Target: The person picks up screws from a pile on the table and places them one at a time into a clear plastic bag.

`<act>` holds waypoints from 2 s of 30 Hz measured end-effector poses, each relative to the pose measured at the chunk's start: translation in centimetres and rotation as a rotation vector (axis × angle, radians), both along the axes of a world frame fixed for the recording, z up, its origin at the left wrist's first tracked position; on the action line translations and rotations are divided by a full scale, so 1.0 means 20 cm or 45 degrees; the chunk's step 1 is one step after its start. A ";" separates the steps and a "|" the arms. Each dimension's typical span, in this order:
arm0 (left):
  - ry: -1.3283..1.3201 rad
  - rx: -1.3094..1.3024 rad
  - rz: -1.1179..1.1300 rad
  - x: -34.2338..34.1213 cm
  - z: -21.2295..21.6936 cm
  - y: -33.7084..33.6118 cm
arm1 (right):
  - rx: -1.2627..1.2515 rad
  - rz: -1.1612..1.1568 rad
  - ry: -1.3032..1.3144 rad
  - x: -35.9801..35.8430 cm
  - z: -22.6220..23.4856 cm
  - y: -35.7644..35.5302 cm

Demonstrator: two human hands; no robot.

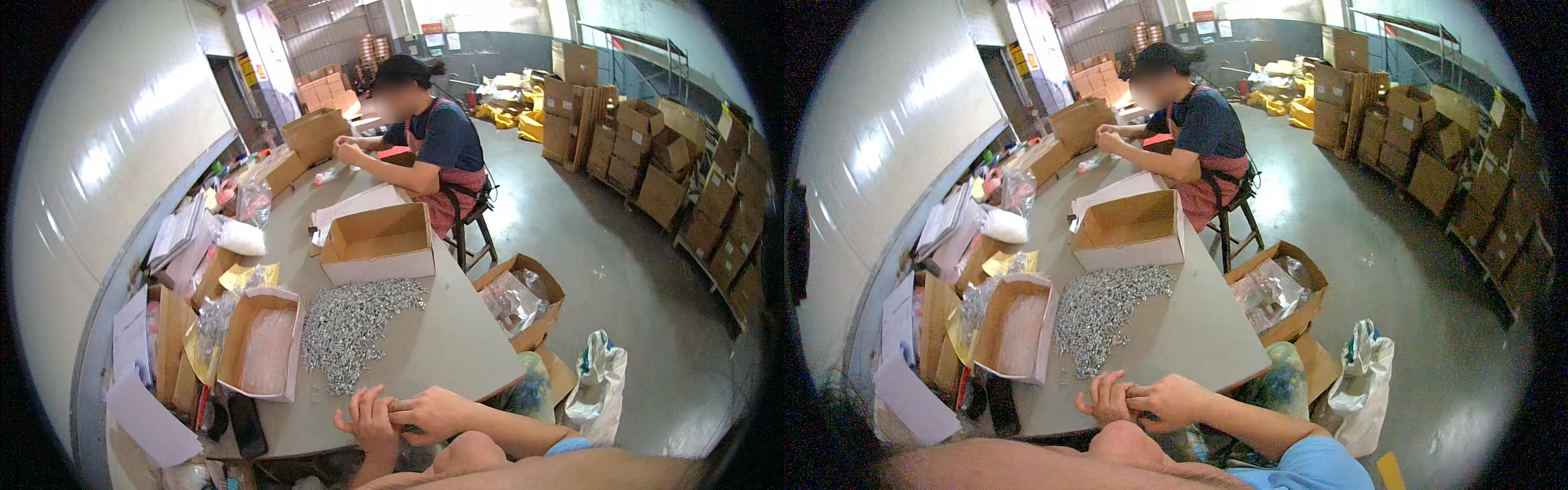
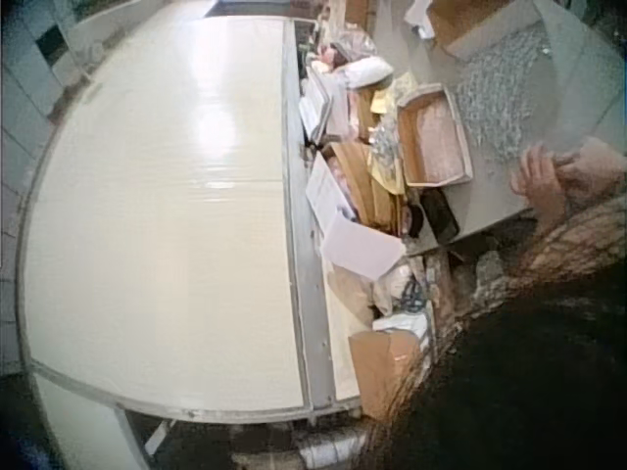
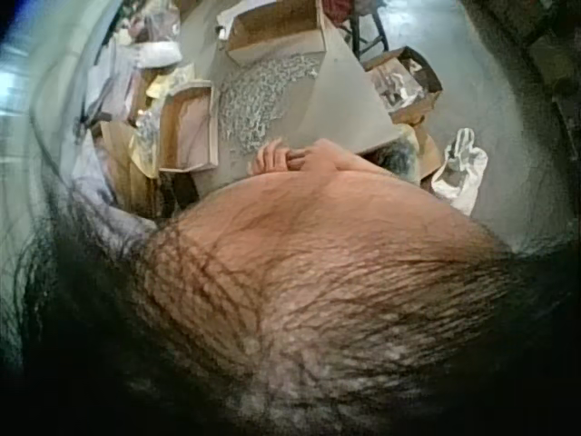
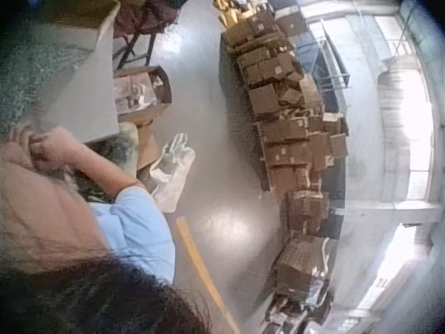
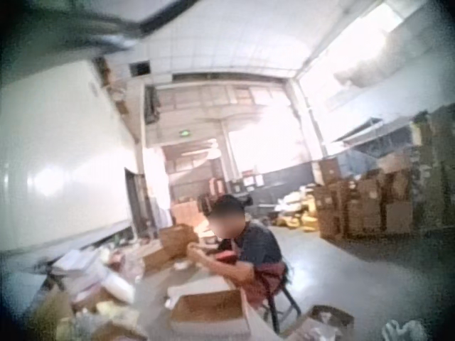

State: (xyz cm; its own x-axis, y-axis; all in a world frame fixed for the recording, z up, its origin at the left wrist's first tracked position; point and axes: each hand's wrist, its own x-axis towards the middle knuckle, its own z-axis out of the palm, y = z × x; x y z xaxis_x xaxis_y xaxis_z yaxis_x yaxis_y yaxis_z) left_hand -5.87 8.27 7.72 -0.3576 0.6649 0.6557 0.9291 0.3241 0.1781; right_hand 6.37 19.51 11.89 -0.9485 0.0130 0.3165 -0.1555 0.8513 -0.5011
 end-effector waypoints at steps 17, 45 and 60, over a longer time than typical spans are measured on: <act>-0.142 -0.070 -0.047 -0.01 0.02 -0.02 | 0.010 0.039 -0.065 -0.02 0.01 0.00; -0.971 0.546 -0.593 -0.11 0.08 -0.30 | -0.396 -0.672 0.455 0.00 -0.14 0.04; -1.782 -0.473 -0.525 0.17 -0.60 -0.59 | 0.318 -0.411 -0.437 -0.66 -0.05 0.09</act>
State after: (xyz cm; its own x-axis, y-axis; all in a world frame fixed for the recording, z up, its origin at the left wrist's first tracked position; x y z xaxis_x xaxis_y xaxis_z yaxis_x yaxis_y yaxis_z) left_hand -2.57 -3.62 -4.33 -0.2861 0.9190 -0.2712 0.1175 0.3145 0.9420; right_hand -6.90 21.32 10.94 -0.9583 0.2852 0.0194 0.2713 0.9287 -0.2527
